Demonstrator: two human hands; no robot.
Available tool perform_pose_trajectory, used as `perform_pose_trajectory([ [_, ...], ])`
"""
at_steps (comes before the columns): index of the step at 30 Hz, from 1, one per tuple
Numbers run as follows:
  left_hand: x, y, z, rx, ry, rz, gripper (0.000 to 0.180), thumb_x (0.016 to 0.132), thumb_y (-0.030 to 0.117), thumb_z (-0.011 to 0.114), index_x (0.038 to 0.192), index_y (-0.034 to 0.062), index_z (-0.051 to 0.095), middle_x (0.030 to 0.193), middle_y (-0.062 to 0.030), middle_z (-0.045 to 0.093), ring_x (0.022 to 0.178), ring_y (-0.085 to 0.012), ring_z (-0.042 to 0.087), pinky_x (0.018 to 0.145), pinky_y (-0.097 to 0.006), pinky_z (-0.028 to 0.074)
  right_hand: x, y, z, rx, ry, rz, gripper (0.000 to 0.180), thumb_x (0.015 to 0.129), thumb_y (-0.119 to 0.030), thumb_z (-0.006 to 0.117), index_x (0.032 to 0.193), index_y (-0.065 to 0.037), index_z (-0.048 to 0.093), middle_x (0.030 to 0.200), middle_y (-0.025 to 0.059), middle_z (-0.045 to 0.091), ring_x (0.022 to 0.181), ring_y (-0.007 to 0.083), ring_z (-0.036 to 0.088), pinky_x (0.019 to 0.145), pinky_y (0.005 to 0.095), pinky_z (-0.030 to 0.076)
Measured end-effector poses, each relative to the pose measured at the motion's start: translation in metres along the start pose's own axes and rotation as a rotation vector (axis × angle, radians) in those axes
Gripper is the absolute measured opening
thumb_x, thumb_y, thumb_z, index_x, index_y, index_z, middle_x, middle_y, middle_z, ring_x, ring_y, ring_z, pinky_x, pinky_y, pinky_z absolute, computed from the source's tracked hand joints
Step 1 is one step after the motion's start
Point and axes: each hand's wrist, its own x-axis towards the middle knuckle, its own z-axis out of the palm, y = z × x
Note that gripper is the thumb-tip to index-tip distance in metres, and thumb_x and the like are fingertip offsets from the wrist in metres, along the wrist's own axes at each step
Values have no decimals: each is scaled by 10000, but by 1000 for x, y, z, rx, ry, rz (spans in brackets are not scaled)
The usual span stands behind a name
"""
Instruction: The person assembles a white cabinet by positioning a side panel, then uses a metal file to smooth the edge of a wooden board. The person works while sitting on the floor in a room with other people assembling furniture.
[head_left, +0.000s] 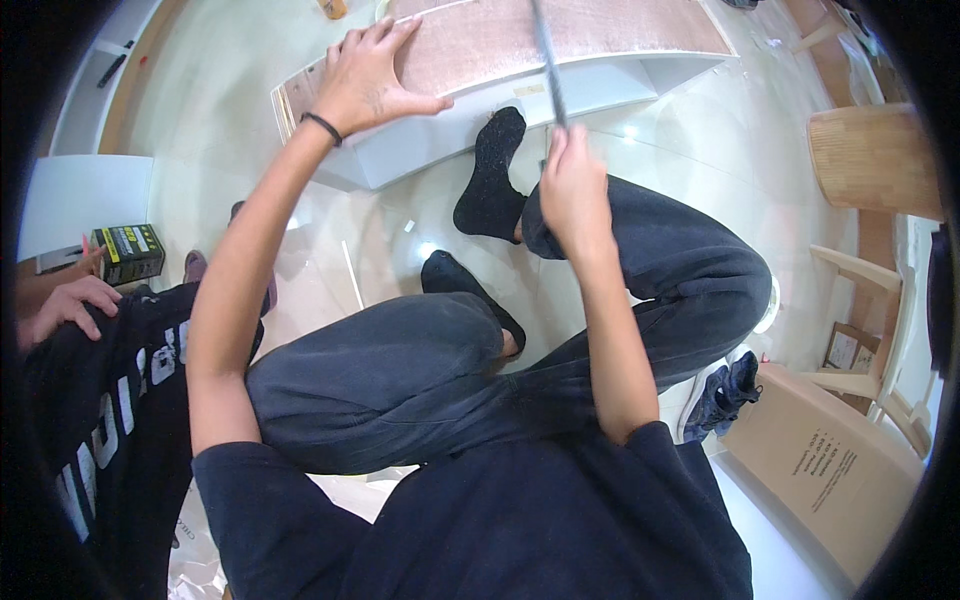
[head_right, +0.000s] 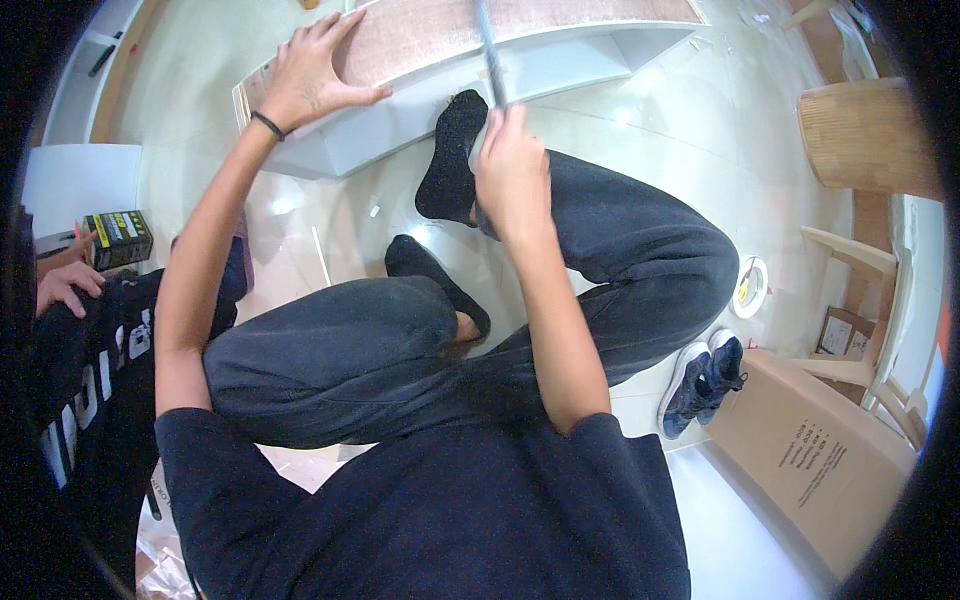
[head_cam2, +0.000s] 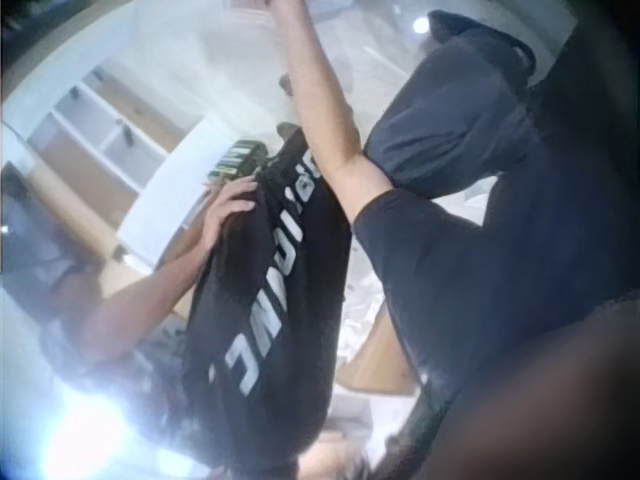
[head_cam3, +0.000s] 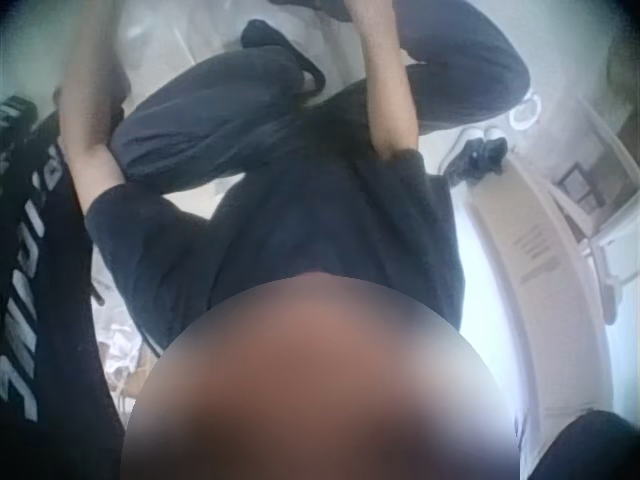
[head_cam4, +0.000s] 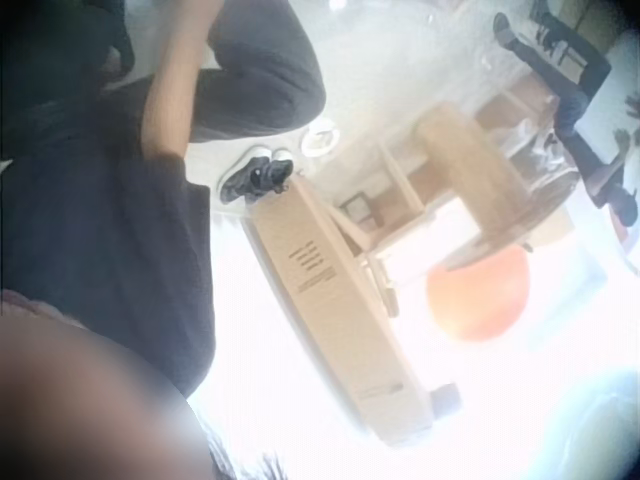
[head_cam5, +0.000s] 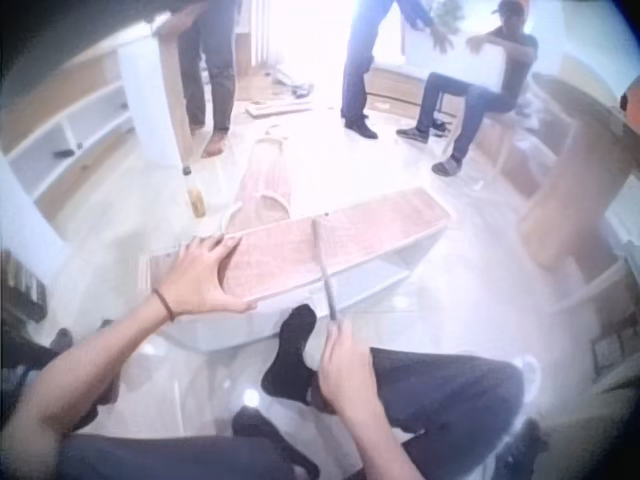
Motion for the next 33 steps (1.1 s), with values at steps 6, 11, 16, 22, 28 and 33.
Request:
perform_pose_trajectory([
  [6,-1,8,-10,-6,9,-8,1095,566,698,766,1494,209,454,1467,-204,472,1321,-405,444,1091,-524,331,-8,1,-18,-32,-69,-28,264,1043,-279,421,1045,-18,462,747,343,627,770,547,627,658,610,515],
  [11,1,7,-7,10,-20,-23,1095,571,700,765,1496,204,452,1466,-207,473,1323,-401,444,1089,-528,333,-44,-1,6,55,-95,-5,304,1052,-296,397,1037,-11,498,775,343,635,797,547,629,685,609,518],
  [16,5,1,-7,15,-8,-19,1100,578,708,752,1501,196,444,1470,-202,471,1331,-395,442,1085,-518,343,-3,-8,-21,34,-74,57,292,1047,-263,416,1018,15,502,766,358,605,797,547,601,661,601,480],
  [22,0,7,-11,-21,-70,-38,1100,580,699,759,1498,182,445,1467,-207,471,1336,-395,438,1094,-518,341,-40,-2,-16,-20,-205,12,282,1049,-288,403,1035,-20,490,761,335,641,789,533,646,675,608,529],
  [28,3,12,-15,-28,-95,-43,1079,597,690,762,1492,173,450,1460,-207,475,1343,-399,429,1107,-500,335,-37,-11,-5,59,-218,91,298,1056,-315,386,1047,-26,456,779,333,642,802,534,638,693,618,513],
  [33,2,24,-24,-9,56,132,953,670,601,794,1452,151,490,1413,-176,508,1292,-385,457,1086,-487,356,-27,1,-34,440,-131,90,376,1068,-362,388,977,-15,500,697,269,621,643,477,631,596,522,481],
])
